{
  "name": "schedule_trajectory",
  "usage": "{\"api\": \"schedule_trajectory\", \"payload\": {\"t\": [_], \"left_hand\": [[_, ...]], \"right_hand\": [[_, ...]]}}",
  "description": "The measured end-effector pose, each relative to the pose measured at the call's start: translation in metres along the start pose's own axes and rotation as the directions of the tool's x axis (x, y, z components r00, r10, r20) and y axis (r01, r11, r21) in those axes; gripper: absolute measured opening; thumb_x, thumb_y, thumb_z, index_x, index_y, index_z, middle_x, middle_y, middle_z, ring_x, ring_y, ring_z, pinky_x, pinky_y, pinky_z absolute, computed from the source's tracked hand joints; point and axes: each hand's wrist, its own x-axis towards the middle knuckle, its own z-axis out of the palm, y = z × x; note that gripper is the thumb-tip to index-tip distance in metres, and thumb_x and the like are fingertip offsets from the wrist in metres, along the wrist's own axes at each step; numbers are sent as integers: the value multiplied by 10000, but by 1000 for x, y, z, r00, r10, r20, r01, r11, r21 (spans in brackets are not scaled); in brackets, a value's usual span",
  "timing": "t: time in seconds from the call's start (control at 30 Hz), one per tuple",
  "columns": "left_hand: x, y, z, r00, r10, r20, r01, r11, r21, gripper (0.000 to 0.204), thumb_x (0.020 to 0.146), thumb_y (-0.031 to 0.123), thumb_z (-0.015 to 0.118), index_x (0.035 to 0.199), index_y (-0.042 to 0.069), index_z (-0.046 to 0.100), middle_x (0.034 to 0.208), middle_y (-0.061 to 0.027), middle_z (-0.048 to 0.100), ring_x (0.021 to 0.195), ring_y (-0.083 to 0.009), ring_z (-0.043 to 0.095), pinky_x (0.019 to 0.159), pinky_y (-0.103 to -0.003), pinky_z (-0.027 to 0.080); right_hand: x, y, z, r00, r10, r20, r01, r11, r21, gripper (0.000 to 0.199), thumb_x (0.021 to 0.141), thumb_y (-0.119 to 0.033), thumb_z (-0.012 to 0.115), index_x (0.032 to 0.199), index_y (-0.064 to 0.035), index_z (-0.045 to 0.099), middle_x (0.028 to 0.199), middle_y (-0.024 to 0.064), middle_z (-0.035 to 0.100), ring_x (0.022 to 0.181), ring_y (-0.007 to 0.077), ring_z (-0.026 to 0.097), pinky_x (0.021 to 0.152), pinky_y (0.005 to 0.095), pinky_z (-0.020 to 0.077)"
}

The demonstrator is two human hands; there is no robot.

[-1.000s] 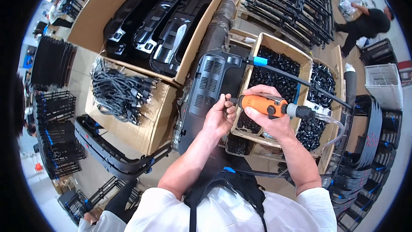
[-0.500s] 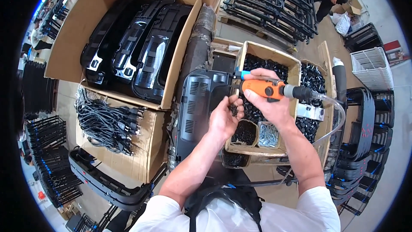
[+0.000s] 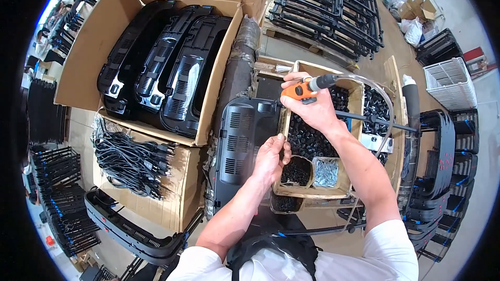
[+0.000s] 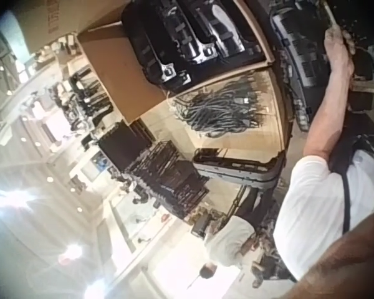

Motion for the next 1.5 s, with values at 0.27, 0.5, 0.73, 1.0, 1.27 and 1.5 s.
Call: {"api": "schedule_trajectory", "payload": {"t": [0.27, 0.5, 0.73, 1.0, 1.27, 1.5], "left_hand": [[9, 11, 5, 999, 38, -30, -39, 997, -60, 250, 1088, 164, 644, 1299, 30, 662, 968, -48, 727, 774, -131, 694, 688, -248, 624], [21, 15, 8, 998, 49, -49, -55, 991, -120, 233, 1079, 296, 672, 1102, 65, 696, 840, -10, 679, 701, -121, 635, 570, -241, 523], [33, 30, 17, 995, 49, -90, -66, 979, -195, 309, 1079, 392, 662, 988, 97, 660, 815, 22, 636, 664, -105, 582, 546, -234, 467], [45, 33, 22, 990, 37, -133, -70, 965, -252, 273, 1122, 353, 586, 1099, 107, 700, 852, 31, 660, 689, -109, 589, 596, -254, 495], [54, 51, 21, 998, 57, -31, -65, 822, -566, 258, 1122, 363, 578, 1089, 123, 666, 822, 37, 633, 693, -115, 582, 585, -247, 494], [57, 65, 15, 991, 95, 93, -14, 768, -640, 255, 1119, 370, 580, 1092, 126, 649, 825, 35, 600, 709, -113, 555, 597, -243, 483]], "right_hand": [[10, -6, 5, 993, 44, 107, -25, 984, -176, 315, 864, -120, 830, 1149, -72, 706, 1137, 52, 756, 1056, 142, 696, 971, 332, 564], [7, -4, 2, 992, 11, 128, 9, 988, -153, 320, 861, -137, 822, 1150, -72, 703, 1145, 48, 755, 1062, 143, 692, 976, 336, 557], [10, 2, 6, 996, -29, 89, 37, 996, -86, 313, 831, -158, 828, 1109, -57, 726, 1038, 33, 737, 972, 139, 690, 911, 326, 559], [7, -2, 9, 998, -14, 63, 16, 999, -42, 406, 847, -156, 828, 1221, -49, 713, 1119, 57, 760, 1035, 140, 702, 960, 317, 562], [-10, -37, 6, 989, -33, 142, 9, 986, 166, 463, 863, -94, 829, 1293, -38, 665, 1207, 88, 751, 1113, 151, 699, 1020, 339, 561], [-5, -45, 14, 986, -46, 160, 24, 990, 137, 476, 875, -97, 832, 1312, -45, 651, 1207, 89, 750, 1135, 159, 699, 1034, 344, 554]]}}
